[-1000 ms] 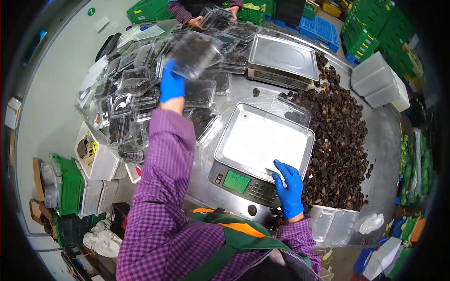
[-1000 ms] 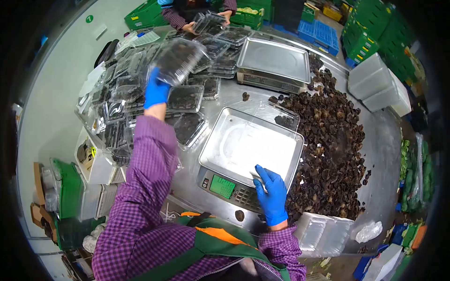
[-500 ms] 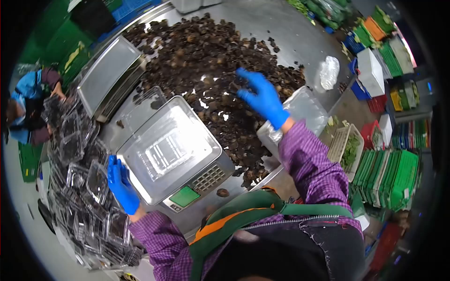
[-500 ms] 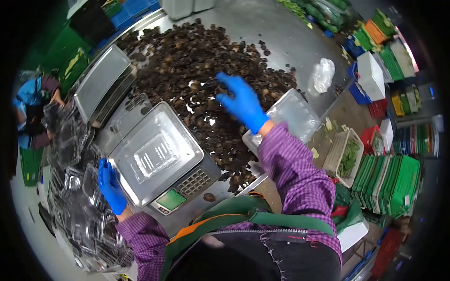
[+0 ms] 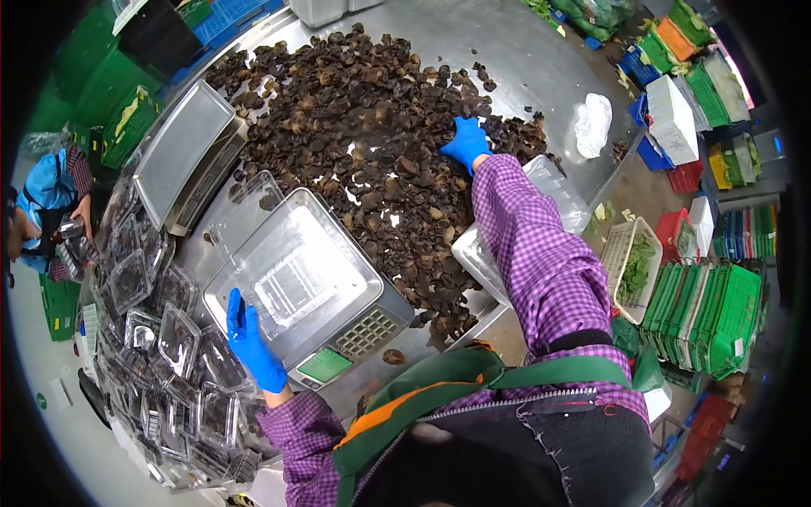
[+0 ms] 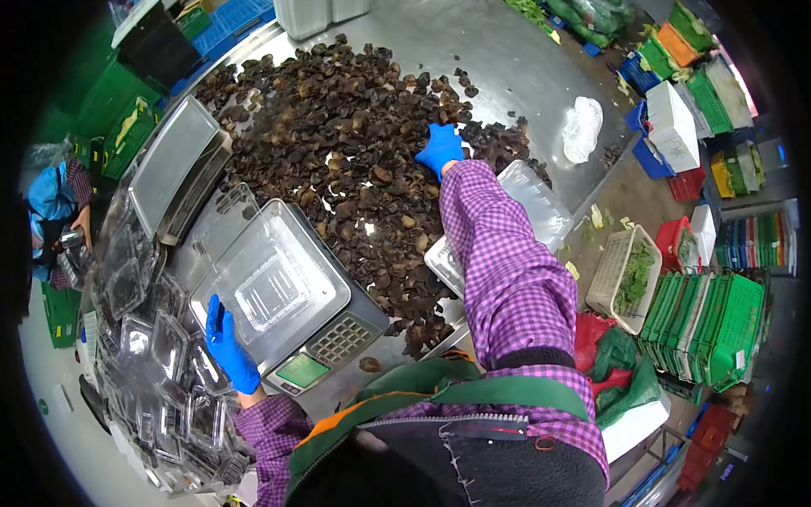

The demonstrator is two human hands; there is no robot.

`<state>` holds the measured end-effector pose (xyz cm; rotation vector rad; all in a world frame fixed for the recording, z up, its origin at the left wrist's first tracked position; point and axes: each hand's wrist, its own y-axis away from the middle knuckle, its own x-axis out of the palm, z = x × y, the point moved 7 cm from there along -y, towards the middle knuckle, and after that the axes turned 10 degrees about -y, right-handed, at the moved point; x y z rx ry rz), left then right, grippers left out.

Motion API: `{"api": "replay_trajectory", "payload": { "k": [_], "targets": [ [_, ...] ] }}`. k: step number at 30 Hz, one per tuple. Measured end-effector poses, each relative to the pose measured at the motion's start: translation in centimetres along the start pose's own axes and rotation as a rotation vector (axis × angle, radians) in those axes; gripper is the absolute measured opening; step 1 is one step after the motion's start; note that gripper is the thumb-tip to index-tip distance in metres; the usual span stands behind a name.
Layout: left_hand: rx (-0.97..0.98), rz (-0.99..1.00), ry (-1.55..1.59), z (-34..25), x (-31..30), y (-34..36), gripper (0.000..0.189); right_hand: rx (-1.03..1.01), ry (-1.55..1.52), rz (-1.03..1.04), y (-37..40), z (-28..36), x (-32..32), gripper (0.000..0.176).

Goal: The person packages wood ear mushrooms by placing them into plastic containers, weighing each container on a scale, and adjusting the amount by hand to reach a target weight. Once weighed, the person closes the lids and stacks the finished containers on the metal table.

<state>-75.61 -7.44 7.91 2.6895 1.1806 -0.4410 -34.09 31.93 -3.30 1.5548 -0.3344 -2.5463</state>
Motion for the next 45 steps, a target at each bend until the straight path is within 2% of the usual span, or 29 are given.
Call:
{"api": "replay_trajectory", "payload": {
  "k": [3, 4, 6, 7, 8, 10, 12, 14, 16, 18, 20, 22, 24, 26, 27, 28, 30, 31, 32, 34, 35, 38, 40, 42, 44, 45],
  "targets": [
    [0.042, 0.009, -0.016, -0.5, 0.7, 0.7, 0.052, -0.119, -0.223, -0.027, -1.4, -1.2, 0.5, 0.058],
    [0.044, 0.007, -0.016, -0.1, 0.7, 0.8, 0.052, -0.121, -0.225, -0.027, -1.8, -2.2, 0.4, 0.058],
    [0.047, -0.006, -0.006, 0.8, 0.7, 1.2, 0.057, -0.122, -0.498, 0.122, -2.6, -3.4, 0.9, 0.064],
    [0.059, 0.013, -0.006, 1.5, 0.7, 1.3, 0.060, 0.010, -0.713, 0.232, -0.9, -2.9, -0.1, 0.068],
    [0.058, 0.007, -0.005, 2.1, 0.6, 1.4, 0.060, 0.005, -0.711, 0.235, 0.4, -1.8, -1.2, 0.068],
    [0.084, 0.027, 0.064, 2.8, 0.8, 1.4, 0.060, -0.018, -0.797, 0.054, 1.8, -0.9, -3.6, 0.071],
    [0.083, 0.032, 0.070, 2.8, 1.2, 1.6, 0.059, -0.033, -0.850, 0.114, 5.5, 2.8, -5.7, 0.073],
    [0.114, 0.015, 0.097, 1.4, 1.8, 2.3, 0.057, -0.200, -1.045, 0.370, 7.8, 6.5, -5.2, 0.071],
    [0.116, 0.016, 0.118, 0.2, 2.5, 2.7, 0.058, -0.184, -1.023, 0.467, 13.2, 11.4, -6.6, 0.063],
    [0.117, 0.016, 0.132, -0.6, 2.9, 3.0, 0.060, -0.408, -1.029, 0.494, 15.9, 15.5, -4.6, 0.049],
    [0.142, 0.017, 0.153, -1.1, 3.2, 3.3, 0.061, -0.571, -0.813, 0.644, 20.8, 20.5, -3.7, 0.048],
    [0.158, 0.023, 0.132, -1.5, 3.4, 3.6, 0.063, -0.925, -0.834, 0.666, 24.3, 24.3, -0.1, 0.046],
    [0.173, 0.023, 0.106, -2.6, 3.6, 4.3, 0.064, -1.141, -0.504, 0.442, 27.7, 26.9, 2.7, 0.043],
    [0.221, 0.028, 0.066, -2.6, 3.7, 4.5, 0.064, -1.274, -0.252, 0.417, 29.9, 28.8, 6.2, 0.031],
    [0.251, 0.012, -0.008, -2.5, 3.6, 4.7, 0.062, -1.282, -0.132, 0.496, 30.6, 29.5, 7.9, 0.044],
    [0.280, -0.008, -0.082, -2.3, 3.4, 4.9, 0.060, -1.288, -0.132, 0.500, 30.7, 29.3, 8.5, 0.044],
    [0.225, -0.009, -0.059, -0.5, 3.0, 4.6, 0.060, -1.375, -0.112, 0.471, 31.5, 28.3, 8.8, 0.057],
    [0.174, -0.002, -0.029, 0.4, 2.9, 4.5, 0.060, -1.357, -0.128, 0.545, 31.3, 28.2, 8.0, 0.068],
    [0.162, -0.010, -0.026, 0.8, 2.8, 4.6, 0.060, -1.290, -0.190, 0.642, 30.9, 27.7, 6.9, 0.068],
    [0.240, 0.028, -0.042, 0.8, 3.1, 4.8, 0.058, -1.275, -0.418, 0.648, 29.5, 26.9, 5.3, 0.061],
    [0.248, 0.023, -0.033, 0.9, 3.1, 4.7, 0.058, -1.279, -0.413, 0.664, 28.9, 26.1, 4.9, 0.061],
    [0.192, 0.006, -0.011, 0.9, 3.1, 4.7, 0.058, -1.013, -0.697, 0.478, 24.0, 22.2, 1.4, 0.051],
    [0.202, 0.002, -0.054, 0.4, 2.8, 4.7, 0.059, -0.755, -0.745, 0.469, 19.6, 18.1, -0.5, 0.050],
    [0.151, -0.005, -0.085, -0.2, 2.6, 5.0, 0.057, -0.724, -0.295, -0.014, 15.3, 12.2, -3.0, 0.060],
    [0.182, 0.008, -0.138, 0.1, 2.3, 5.0, 0.054, -0.362, 0.100, -0.157, 12.3, 6.9, -4.2, 0.079],
    [0.214, 0.021, -0.193, 0.2, 2.2, 5.1, 0.052, -0.240, 0.149, -0.091, 10.8, 3.7, -2.8, 0.081]
  ]
}}
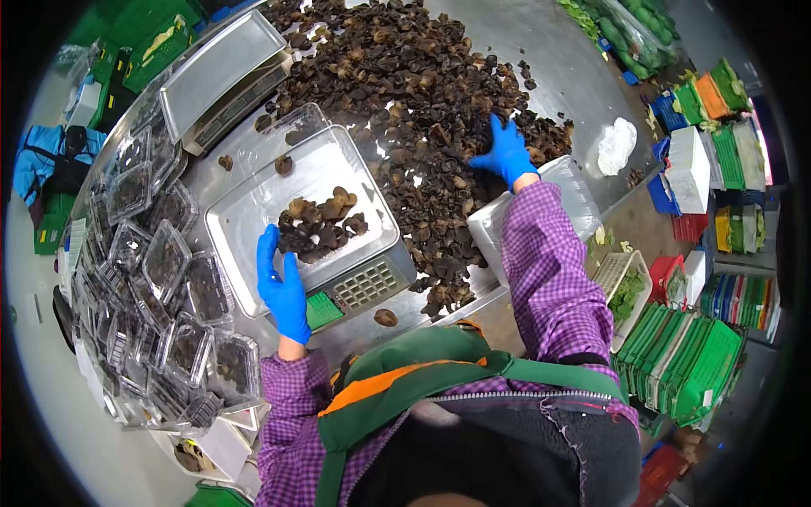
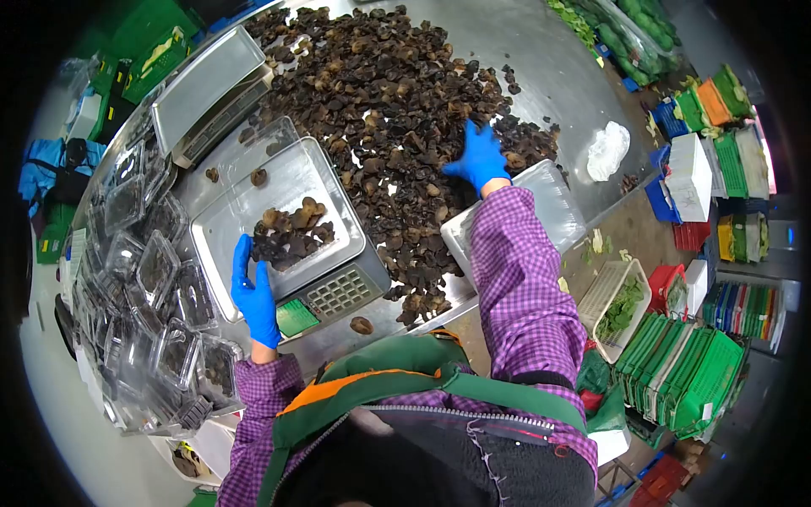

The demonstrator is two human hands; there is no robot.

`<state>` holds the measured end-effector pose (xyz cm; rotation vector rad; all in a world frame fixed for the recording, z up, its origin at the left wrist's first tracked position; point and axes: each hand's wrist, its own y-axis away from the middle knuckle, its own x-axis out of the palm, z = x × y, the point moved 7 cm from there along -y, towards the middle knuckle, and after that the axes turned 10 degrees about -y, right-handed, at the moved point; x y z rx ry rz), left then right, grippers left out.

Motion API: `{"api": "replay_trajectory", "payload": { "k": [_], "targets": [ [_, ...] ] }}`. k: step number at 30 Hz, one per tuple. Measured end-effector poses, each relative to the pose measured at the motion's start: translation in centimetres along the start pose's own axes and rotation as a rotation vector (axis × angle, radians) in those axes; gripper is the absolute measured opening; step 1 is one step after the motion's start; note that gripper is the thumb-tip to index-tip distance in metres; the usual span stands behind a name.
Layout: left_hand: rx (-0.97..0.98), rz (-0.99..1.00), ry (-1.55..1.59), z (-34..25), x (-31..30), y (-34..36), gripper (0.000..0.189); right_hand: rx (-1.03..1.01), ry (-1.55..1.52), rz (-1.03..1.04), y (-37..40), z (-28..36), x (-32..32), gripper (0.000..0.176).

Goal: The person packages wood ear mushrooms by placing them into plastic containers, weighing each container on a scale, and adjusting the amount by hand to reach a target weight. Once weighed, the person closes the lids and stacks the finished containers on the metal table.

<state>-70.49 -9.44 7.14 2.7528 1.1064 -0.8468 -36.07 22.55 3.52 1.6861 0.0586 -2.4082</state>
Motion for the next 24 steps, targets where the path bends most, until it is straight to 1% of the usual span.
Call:
{"api": "replay_trajectory", "payload": {
  "k": [1, 3, 4, 5, 8, 9, 10, 11, 12, 13, 14, 15, 16, 17, 19, 20, 21, 23, 24],
  "targets": [
    [-0.007, -0.009, -0.007, 0.3, 0.0, 0.2, 0.052, 0.108, 0.043, 0.082, -0.6, -3.0, 2.3, 0.084],
    [0.033, 0.069, -0.093, 0.5, 0.6, 0.0, 0.046, 0.004, 0.083, 0.256, -3.0, -4.4, 4.8, 0.070],
    [0.030, 0.057, -0.161, 0.4, 0.5, -0.1, 0.043, 0.006, -0.021, 0.219, -3.6, -3.8, 4.7, 0.054],
    [0.021, 0.041, -0.172, 0.0, 0.1, -0.4, 0.043, -0.084, -0.176, 0.126, -3.6, -3.0, 4.1, 0.053],
    [0.188, -0.082, -0.304, -2.8, -1.6, -2.5, 0.041, -0.191, -0.263, 0.201, -2.9, -0.4, 4.2, 0.054],
    [0.176, -0.099, -0.314, -2.9, -2.2, -3.5, 0.041, -0.143, -0.411, 0.301, -2.0, 1.3, 3.4, 0.057],
    [0.188, -0.059, -0.252, -3.1, -2.4, -4.7, 0.041, -0.092, -0.554, 0.404, -1.1, 3.0, 2.7, 0.060],
    [0.199, -0.018, -0.189, -3.2, -2.3, -5.8, 0.042, -0.109, -0.552, 0.419, -0.3, 4.8, 1.9, 0.060],
    [0.187, -0.033, -0.197, -3.2, -2.3, -7.0, 0.042, -0.138, -0.623, 0.441, 0.6, 6.9, 1.1, 0.059],
    [0.205, 0.027, -0.209, -3.4, -1.3, -8.3, 0.043, -0.163, -0.695, 0.463, 1.6, 8.9, 0.4, 0.059],
    [0.225, 0.088, -0.219, -3.5, -0.4, -9.6, 0.045, -0.296, -0.711, 0.443, 2.8, 11.5, -0.7, 0.057],
    [0.309, 0.096, -0.277, -3.2, 0.7, -10.8, 0.046, -0.427, -0.727, 0.419, 3.9, 14.1, -1.7, 0.056],
    [0.394, 0.105, -0.335, -2.6, 2.0, -11.8, 0.047, -0.420, -0.782, 0.556, 4.8, 16.2, -1.5, 0.055],
    [0.392, 0.100, -0.338, -2.0, 2.8, -13.0, 0.047, -0.481, -0.858, 0.590, 5.7, 18.1, -1.2, 0.054],
    [0.415, 0.313, -0.435, -0.7, 5.8, -14.3, 0.042, -0.698, -0.812, 0.545, 7.8, 22.6, -1.4, 0.045],
    [0.414, 0.313, -0.436, -0.3, 6.2, -15.0, 0.042, -0.815, -0.724, 0.503, 8.5, 24.4, -0.7, 0.042],
    [0.390, 0.316, -0.440, 0.2, 6.5, -15.6, 0.038, -0.948, -0.645, 0.420, 9.5, 26.2, -0.5, 0.043],
    [0.366, 0.322, -0.445, 0.1, 6.3, -15.8, 0.035, -0.947, -0.483, 0.461, 10.3, 27.8, 2.6, 0.053],
    [0.312, 0.268, -0.335, -0.8, 4.9, -15.8, 0.032, -0.947, -0.484, 0.462, 10.6, 28.3, 2.7, 0.053]
  ]
}}
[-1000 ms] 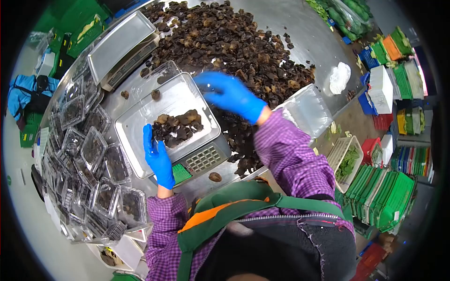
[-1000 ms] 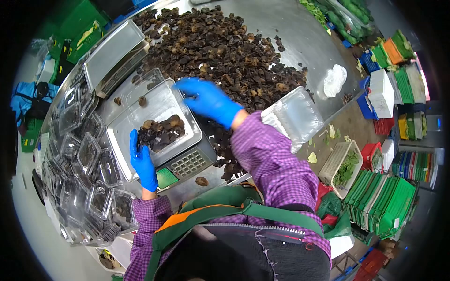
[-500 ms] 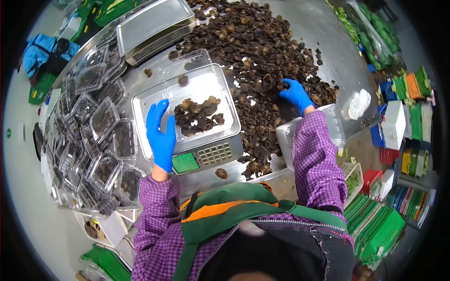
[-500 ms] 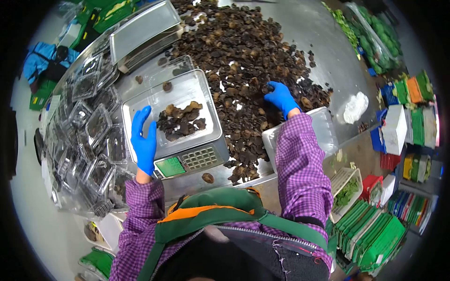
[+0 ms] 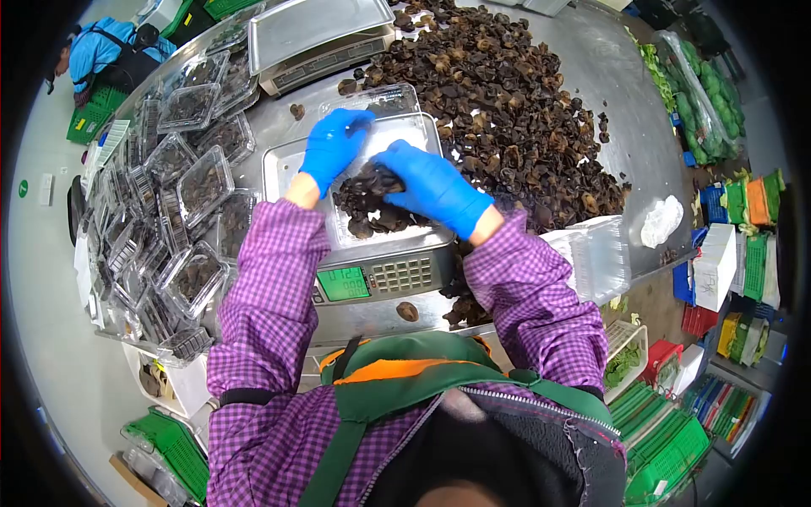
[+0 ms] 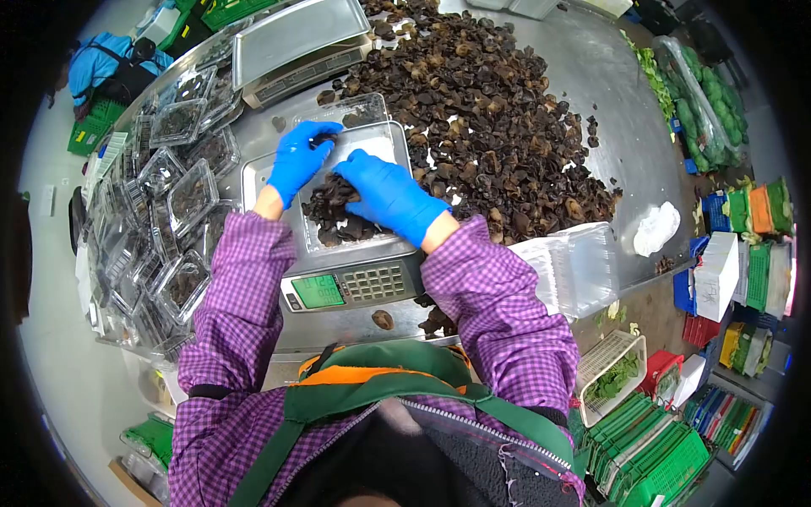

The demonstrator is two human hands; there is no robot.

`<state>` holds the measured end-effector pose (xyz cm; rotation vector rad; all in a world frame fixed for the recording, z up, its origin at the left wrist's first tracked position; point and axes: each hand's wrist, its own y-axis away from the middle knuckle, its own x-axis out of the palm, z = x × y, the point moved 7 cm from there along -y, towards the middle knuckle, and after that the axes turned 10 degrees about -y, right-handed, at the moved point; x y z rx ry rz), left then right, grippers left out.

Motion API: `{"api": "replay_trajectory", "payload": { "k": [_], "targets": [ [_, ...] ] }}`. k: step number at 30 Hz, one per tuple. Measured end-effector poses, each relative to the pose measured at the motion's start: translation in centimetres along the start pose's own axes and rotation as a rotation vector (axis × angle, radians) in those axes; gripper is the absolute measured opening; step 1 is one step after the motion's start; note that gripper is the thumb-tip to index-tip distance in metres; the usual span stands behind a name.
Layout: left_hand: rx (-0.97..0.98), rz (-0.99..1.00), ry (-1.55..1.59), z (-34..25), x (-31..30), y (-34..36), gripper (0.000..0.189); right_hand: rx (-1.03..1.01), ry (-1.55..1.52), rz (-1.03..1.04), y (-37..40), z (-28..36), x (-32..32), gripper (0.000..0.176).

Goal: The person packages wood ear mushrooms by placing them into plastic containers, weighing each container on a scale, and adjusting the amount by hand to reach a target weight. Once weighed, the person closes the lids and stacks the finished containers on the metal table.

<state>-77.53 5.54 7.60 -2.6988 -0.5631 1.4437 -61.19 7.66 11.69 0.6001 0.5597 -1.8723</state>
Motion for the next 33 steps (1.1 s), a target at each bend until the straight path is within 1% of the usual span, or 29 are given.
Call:
{"api": "replay_trajectory", "payload": {
  "k": [1, 2, 3, 5, 6, 7, 9, 10, 11, 12, 13, 15, 16, 17, 19, 20, 21, 23, 25, 26, 28, 29, 31, 33],
  "targets": [
    [-0.052, -0.062, 0.106, -0.4, -1.6, 0.4, 0.030, -0.005, 0.015, 0.022, -0.2, 0.4, 0.5, 0.060],
    [-0.107, -0.096, 0.187, -0.9, -2.9, 1.4, 0.034, -0.011, 0.025, 0.047, -0.3, 0.8, 1.1, 0.067],
    [-0.116, -0.094, 0.184, -1.5, -3.8, 2.6, 0.034, -0.011, 0.019, 0.053, -0.2, 0.8, 1.2, 0.067],
    [-0.146, 0.005, 0.299, -2.6, -4.3, 5.5, 0.038, -0.058, 0.026, -0.076, 0.6, 0.6, -0.5, 0.073],
    [-0.136, 0.019, 0.327, -3.4, -4.1, 7.1, 0.044, -0.025, -0.071, -0.085, 1.1, 0.1, -1.3, 0.071],
    [-0.141, 0.087, 0.237, -4.7, -4.7, 8.3, 0.045, -0.054, -0.106, -0.161, 1.7, -0.3, -2.6, 0.066],
    [-0.127, -0.054, 0.221, -3.7, -4.7, 10.6, 0.046, 0.130, -0.295, -0.233, 3.5, -3.5, -4.6, 0.061],
    [-0.135, -0.060, 0.225, -3.4, -4.6, 11.7, 0.046, 0.139, -0.162, -0.264, 4.8, -5.1, -5.7, 0.061],
    [-0.231, -0.128, 0.245, -2.4, -5.1, 13.0, 0.045, 0.147, -0.030, -0.296, 6.3, -6.6, -6.7, 0.061],
    [-0.327, -0.196, 0.263, -1.3, -5.5, 14.3, 0.044, 0.254, 0.132, -0.280, 7.9, -7.9, -7.1, 0.063],
    [-0.335, -0.201, 0.265, -0.7, -5.5, 15.3, 0.044, 0.358, 0.296, -0.264, 9.6, -9.1, -7.5, 0.065],
    [-0.450, -0.278, 0.412, 1.1, -5.4, 17.6, 0.040, 0.638, 0.450, -0.083, 13.3, -15.3, -5.8, 0.073],
    [-0.443, -0.300, 0.431, 1.5, -5.2, 18.2, 0.037, 0.715, 0.362, 0.062, 14.8, -17.9, -4.3, 0.061],
    [-0.444, -0.298, 0.432, 1.4, -5.3, 18.6, 0.037, 0.717, 0.362, 0.063, 15.7, -19.5, -4.0, 0.061],
    [-0.423, -0.304, 0.458, 1.0, -5.7, 19.0, 0.036, 0.669, 0.280, 0.085, 15.3, -19.7, -3.5, 0.039],
    [-0.432, -0.304, 0.455, 0.9, -6.0, 19.4, 0.036, 0.577, 0.187, -0.002, 15.1, -19.4, -4.0, 0.022],
    [-0.446, -0.310, 0.446, 0.5, -6.5, 19.1, 0.035, 0.516, 0.173, -0.032, 14.5, -17.9, -4.6, 0.023],
    [-0.476, -0.321, 0.436, 0.3, -7.0, 18.9, 0.035, 0.529, -0.003, -0.144, 13.6, -15.2, -5.9, 0.022],
    [-0.451, -0.366, 0.454, 0.1, -7.6, 18.8, 0.033, 0.461, -0.177, -0.259, 12.8, -13.6, -6.6, 0.021],
    [-0.446, -0.392, 0.477, -0.2, -7.9, 18.8, 0.031, 0.464, -0.214, -0.275, 12.7, -13.0, -6.8, 0.021],
    [-0.456, -0.401, 0.481, -0.6, -8.1, 18.8, 0.032, 0.482, -0.340, -0.308, 11.6, -9.3, -7.6, 0.022],
    [-0.449, -0.404, 0.492, -0.6, -8.2, 18.7, 0.032, 0.480, -0.342, -0.299, 11.1, -7.7, -7.6, 0.022],
    [-0.449, -0.404, 0.499, -0.3, -7.9, 18.8, 0.032, 0.355, -0.472, -0.284, 9.9, -4.3, -7.4, 0.022],
    [-0.435, -0.381, 0.548, -0.1, -7.2, 18.7, 0.033, 0.343, -0.472, -0.250, 8.7, -1.9, -6.5, 0.022]
  ]
}}
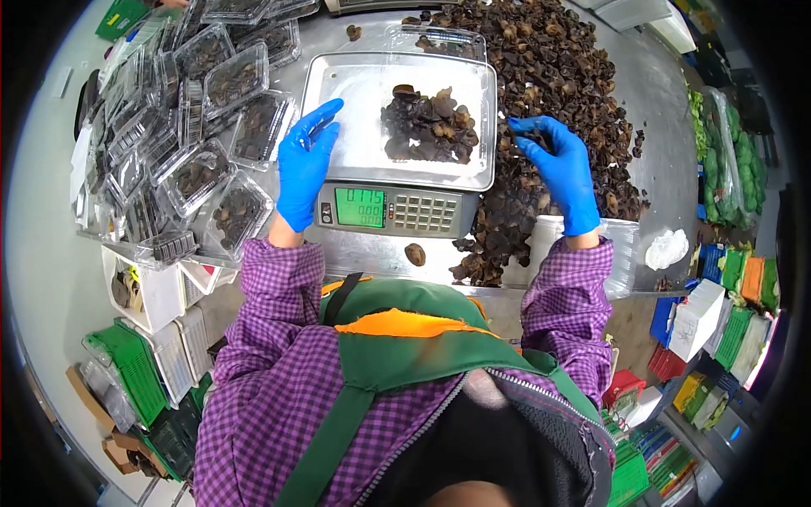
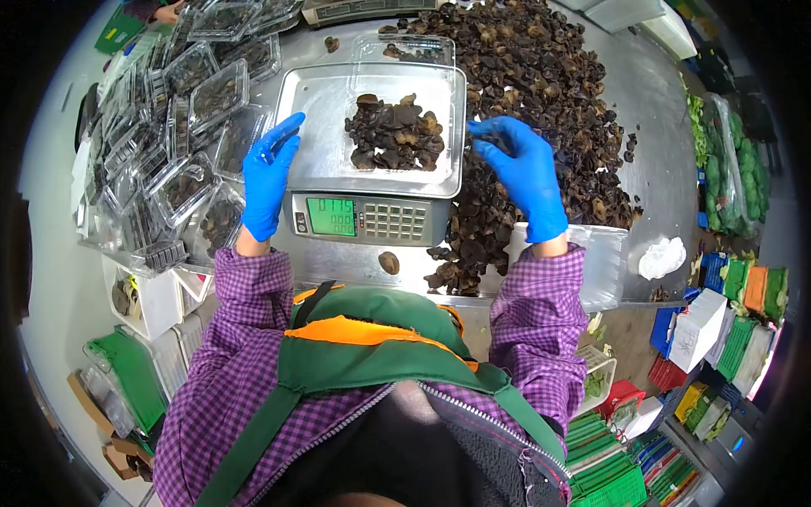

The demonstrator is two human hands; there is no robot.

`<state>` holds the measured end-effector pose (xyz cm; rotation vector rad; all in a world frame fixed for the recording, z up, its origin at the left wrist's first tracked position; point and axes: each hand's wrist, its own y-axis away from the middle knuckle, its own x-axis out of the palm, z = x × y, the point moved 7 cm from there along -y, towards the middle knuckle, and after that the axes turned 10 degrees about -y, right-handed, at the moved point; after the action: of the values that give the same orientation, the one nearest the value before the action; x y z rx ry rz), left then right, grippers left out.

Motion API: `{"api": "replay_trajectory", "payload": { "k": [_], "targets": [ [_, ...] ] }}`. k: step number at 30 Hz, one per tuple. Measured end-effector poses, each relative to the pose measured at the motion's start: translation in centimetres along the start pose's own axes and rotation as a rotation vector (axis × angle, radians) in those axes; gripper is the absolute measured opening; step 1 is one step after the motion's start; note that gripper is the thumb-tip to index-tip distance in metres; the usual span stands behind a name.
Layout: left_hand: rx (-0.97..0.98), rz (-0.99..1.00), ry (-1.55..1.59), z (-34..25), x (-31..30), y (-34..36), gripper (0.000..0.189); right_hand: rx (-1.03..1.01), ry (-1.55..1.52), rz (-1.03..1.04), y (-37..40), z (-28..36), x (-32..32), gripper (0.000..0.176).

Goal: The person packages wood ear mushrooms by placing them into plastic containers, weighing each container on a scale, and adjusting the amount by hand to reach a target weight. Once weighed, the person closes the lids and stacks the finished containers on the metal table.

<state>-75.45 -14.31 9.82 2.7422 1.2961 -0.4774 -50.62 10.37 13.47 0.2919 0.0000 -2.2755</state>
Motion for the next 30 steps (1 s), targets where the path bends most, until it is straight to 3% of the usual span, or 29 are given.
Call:
{"api": "replay_trajectory", "payload": {
  "k": [3, 6, 8, 9, 12, 18, 20, 24, 25, 28, 30],
  "targets": [
    [-0.012, 0.023, 0.043, 0.4, 0.7, 0.0, 0.032, -0.059, -0.129, 0.104, -0.7, 1.5, 3.5, 0.024],
    [-0.022, 0.039, 0.057, 0.6, 1.4, -0.1, 0.033, -0.198, -0.064, 0.182, -2.0, 1.7, 6.8, 0.038],
    [-0.019, 0.040, 0.059, 0.7, 1.7, -0.3, 0.033, -0.185, 0.032, 0.185, -2.6, 1.8, 8.4, 0.040],
    [-0.018, 0.037, 0.059, 0.7, 1.7, -0.4, 0.033, -0.287, 0.074, 0.143, -3.1, 1.3, 8.8, 0.035],
    [-0.059, 0.023, 0.068, 0.4, 1.5, -0.4, 0.032, -0.263, -0.026, 0.110, -4.4, -0.8, 8.8, 0.031],
    [-0.086, 0.002, 0.042, 1.9, 0.9, -1.0, 0.031, -0.196, -0.144, 0.069, -4.4, -0.1, 6.4, 0.025],
    [-0.089, 0.006, 0.044, 1.6, 1.1, -1.1, 0.031, -0.093, -0.331, -0.019, -4.0, 0.0, 5.1, 0.023],
    [-0.066, 0.008, 0.065, 0.6, 1.6, -1.5, 0.031, -0.131, -0.334, -0.147, -3.4, 0.3, 2.1, 0.022],
    [-0.069, 0.005, 0.063, 0.6, 1.6, -1.7, 0.031, -0.027, -0.288, -0.194, -3.0, -0.4, 1.2, 0.023],
    [-0.062, 0.038, 0.040, 0.2, 2.1, -2.3, 0.038, -0.037, -0.268, -0.235, -1.9, -1.7, -1.0, 0.024],
    [-0.048, 0.110, -0.026, -0.7, 3.3, -2.3, 0.052, -0.061, -0.210, -0.247, -1.2, -4.3, -2.8, 0.024]
  ]
}}
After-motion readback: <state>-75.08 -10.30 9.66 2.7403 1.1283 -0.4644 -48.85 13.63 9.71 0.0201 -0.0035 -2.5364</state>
